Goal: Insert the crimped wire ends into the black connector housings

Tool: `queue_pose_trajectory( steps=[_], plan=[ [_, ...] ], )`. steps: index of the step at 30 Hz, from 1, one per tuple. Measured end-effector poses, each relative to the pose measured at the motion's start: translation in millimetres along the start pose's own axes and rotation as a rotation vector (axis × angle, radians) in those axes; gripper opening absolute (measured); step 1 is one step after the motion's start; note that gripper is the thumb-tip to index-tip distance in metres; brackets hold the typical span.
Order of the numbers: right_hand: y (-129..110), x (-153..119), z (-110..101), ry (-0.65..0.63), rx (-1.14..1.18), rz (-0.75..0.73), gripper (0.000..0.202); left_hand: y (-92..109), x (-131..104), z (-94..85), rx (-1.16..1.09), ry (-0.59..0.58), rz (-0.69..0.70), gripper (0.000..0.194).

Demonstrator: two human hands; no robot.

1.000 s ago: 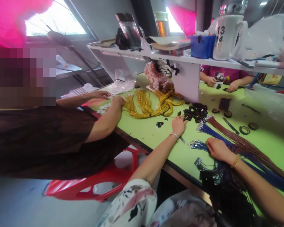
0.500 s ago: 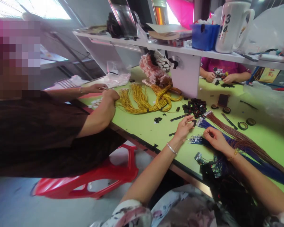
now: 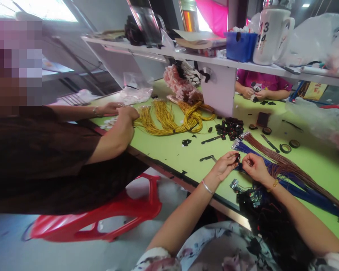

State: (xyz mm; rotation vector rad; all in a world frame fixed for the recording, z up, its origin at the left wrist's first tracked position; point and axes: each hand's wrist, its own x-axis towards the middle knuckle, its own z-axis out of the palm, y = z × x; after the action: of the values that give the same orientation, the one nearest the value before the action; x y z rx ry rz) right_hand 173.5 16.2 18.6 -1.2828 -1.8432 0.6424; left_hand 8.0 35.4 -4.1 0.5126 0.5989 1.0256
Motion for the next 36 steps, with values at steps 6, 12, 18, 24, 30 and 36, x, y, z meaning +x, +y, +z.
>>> queue_pose_trajectory(
  steps=[6, 12, 18, 24, 30, 36],
  plan=[
    [0.0, 0.1, 0.6, -0.027, -0.040, 0.012, 0.007, -1.9, 0.5, -3.0, 0.002, -0.005, -0.019, 0.026],
    [-1.3, -1.0, 3.0, -0.032, -0.046, 0.014, 0.008, -0.9, 0.6, -2.8, 0.022, -0.005, -0.040, 0.026],
    [0.2, -0.3, 5.0, -0.001, -0.033, 0.014, 0.008, -0.5, 1.3, -4.7, 0.021, -0.006, -0.051, 0.028],
    [-0.2, 1.3, 7.4, -0.004, -0.054, 0.015, 0.011, 0.5, -0.8, -2.9, 0.028, 0.012, -0.044, 0.029],
    [3.9, 0.4, 10.0, -0.031, -0.080, 0.002, 0.009, -2.3, -4.8, 1.8, 0.131, 0.096, 0.030, 0.032],
    [4.3, -0.8, 10.3, -0.043, -0.143, -0.076, 0.010, -11.1, -6.6, 2.9, 0.123, 0.155, 0.046, 0.031]
  ],
)
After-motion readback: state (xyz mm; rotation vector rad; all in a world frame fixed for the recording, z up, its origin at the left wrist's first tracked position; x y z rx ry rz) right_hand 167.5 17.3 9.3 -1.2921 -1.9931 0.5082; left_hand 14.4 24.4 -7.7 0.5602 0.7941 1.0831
